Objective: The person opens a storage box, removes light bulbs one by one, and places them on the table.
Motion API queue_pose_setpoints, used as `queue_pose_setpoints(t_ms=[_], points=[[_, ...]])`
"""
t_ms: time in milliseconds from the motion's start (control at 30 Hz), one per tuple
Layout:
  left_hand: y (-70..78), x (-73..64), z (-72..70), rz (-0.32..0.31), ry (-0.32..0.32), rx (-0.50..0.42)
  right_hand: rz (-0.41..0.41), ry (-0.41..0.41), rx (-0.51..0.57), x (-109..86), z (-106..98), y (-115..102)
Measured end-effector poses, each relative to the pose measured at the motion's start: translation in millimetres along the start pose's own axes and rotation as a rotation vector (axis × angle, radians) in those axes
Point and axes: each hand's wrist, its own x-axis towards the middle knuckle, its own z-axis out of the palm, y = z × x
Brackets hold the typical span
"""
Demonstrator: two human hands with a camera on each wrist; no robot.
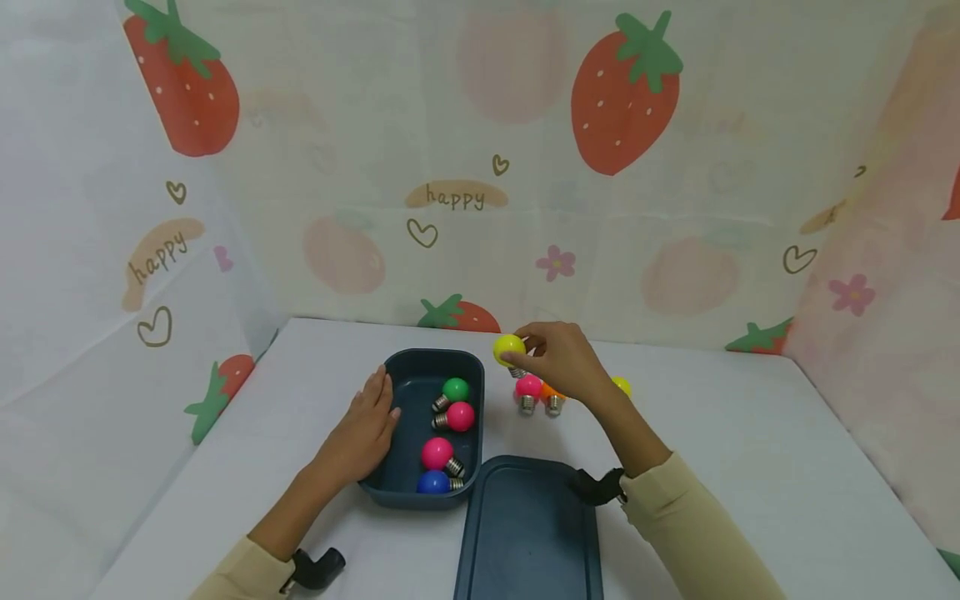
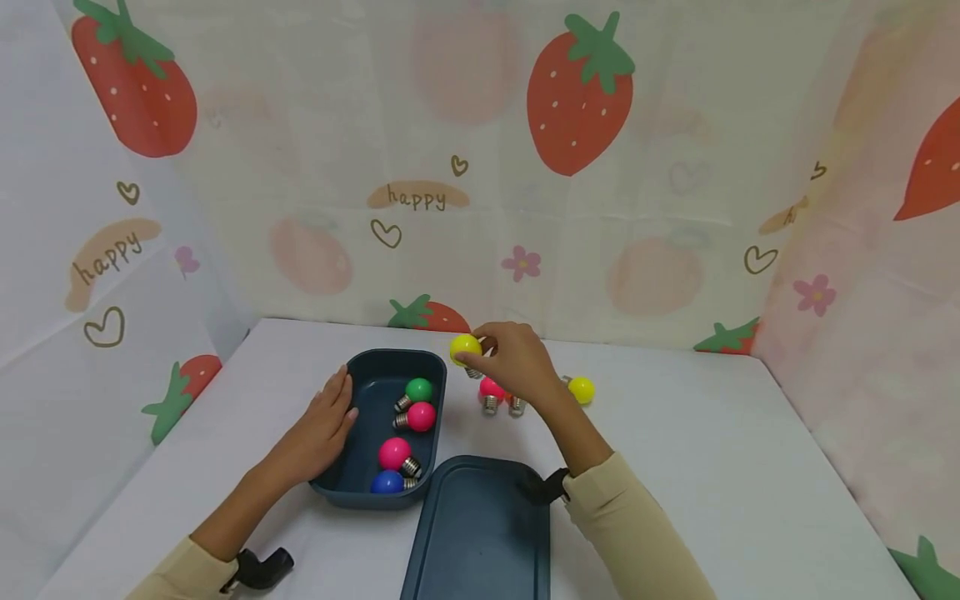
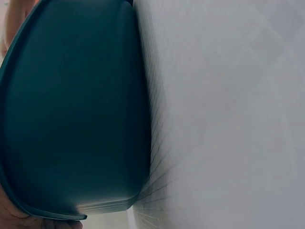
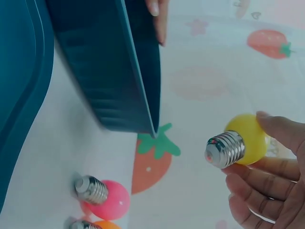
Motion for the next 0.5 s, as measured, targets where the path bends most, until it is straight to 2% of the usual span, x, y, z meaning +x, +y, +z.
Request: queue_pose_setpoints(t_ms=[233, 500], points=[[1.2, -0.5, -1.8, -0.006, -0.003, 0.004, 0.025, 0.026, 0.017, -15.6, -11.5, 9.2], [0.1, 0.1, -0.7, 0.003, 0.0, 0.002, 0.101, 0.075, 0.04, -32.8, -22.9, 25.4]])
